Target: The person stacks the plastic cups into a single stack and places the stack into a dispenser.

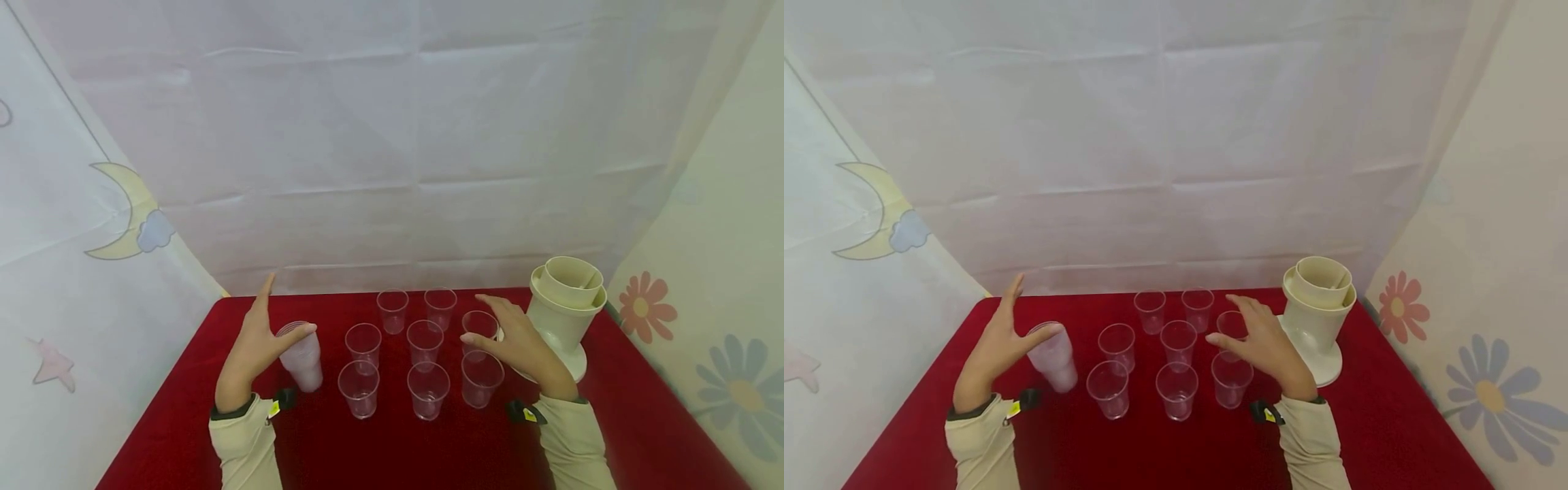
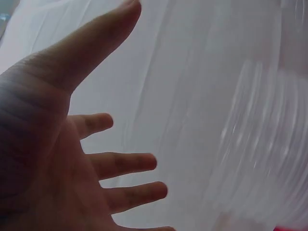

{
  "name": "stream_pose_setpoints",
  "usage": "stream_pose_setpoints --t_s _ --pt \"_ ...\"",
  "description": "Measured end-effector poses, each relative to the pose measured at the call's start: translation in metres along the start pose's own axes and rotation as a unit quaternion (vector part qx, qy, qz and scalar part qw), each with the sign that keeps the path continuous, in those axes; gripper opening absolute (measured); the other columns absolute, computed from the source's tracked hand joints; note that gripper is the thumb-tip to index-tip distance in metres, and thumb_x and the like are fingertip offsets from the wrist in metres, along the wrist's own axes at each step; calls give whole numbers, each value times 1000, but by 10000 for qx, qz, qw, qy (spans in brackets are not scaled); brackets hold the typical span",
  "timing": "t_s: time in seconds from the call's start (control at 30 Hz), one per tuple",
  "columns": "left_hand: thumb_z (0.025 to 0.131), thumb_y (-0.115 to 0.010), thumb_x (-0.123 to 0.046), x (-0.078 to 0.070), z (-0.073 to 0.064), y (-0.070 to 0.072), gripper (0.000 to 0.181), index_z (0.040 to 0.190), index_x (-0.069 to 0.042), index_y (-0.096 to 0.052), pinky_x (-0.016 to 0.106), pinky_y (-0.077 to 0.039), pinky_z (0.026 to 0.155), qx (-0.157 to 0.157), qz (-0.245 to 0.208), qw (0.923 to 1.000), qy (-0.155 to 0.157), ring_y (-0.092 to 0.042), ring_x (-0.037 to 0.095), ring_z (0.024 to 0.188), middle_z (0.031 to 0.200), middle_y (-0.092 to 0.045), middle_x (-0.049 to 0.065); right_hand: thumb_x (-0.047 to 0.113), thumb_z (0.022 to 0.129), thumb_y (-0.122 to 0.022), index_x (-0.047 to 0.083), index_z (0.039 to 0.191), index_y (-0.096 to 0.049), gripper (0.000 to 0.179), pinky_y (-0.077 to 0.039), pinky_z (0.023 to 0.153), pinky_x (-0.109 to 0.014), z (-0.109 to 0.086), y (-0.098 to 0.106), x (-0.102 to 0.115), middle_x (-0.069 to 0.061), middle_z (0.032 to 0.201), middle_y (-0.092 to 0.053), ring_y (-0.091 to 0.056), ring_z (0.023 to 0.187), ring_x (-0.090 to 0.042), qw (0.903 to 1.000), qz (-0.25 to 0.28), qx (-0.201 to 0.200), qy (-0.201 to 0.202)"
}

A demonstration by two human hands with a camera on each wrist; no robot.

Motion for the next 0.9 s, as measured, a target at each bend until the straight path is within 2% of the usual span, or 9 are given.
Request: stream_pose_setpoints --t_s 0.2,0.33,0.43,0.53,0.73,0.9 --pt "82 -78 -46 15 -8 6 117 160 -23 7 70 -33 103 359 154 9991 191 -22 48 144 160 -18 26 46 82 -79 3 142 -44 82 -39 102 -64 -3 1 -3 -21 140 -50 -45 129 -41 9998 166 115 -4" --pt "81 -78 -47 23 -11 4 116 160 -17 1 67 -41 98 630 141 9972 365 -27 51 141 159 -20 28 43 81 -81 0 135 -49 76 -48 95 -56 -6 3 -6 -18 128 -56 -53 114 -35 9995 177 253 -14" --pt "80 -79 -45 29 -12 4 110 158 -16 -6 67 -43 97 774 37 9960 448 -27 51 140 158 -21 28 42 81 -81 -1 131 -51 72 -52 85 -48 -9 4 -9 -15 121 -59 -55 105 -30 9984 161 529 -125" --pt "80 -80 -43 33 -12 2 106 156 -15 -12 66 -43 98 920 -33 9947 448 -25 50 141 156 -23 27 42 81 -80 -2 130 -51 72 -53 82 -43 -12 4 -13 -15 120 -59 -56 104 -28 9958 179 860 -277" --pt "80 -80 -39 39 -12 -6 101 154 -12 -16 62 -44 99 1228 -279 9910 456 -25 47 142 154 -28 27 46 77 -81 0 125 -53 72 -55 82 -45 -15 2 -19 -13 114 -61 -58 102 -31 9905 164 1289 -453" --pt "78 -81 -35 43 -11 -13 101 152 -9 -18 60 -44 100 1441 -465 9871 522 -26 47 142 153 -29 28 44 77 -83 2 124 -54 69 -55 80 -41 -16 -4 -25 -10 107 -64 -62 101 -32 9840 145 1699 -525"
Point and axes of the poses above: each hand's wrist, its own z-axis towards the middle knuckle, its own y-axis out of the back of the hand, x = y × z, the point moved 8 cm from there along z, towards the middle knuckle
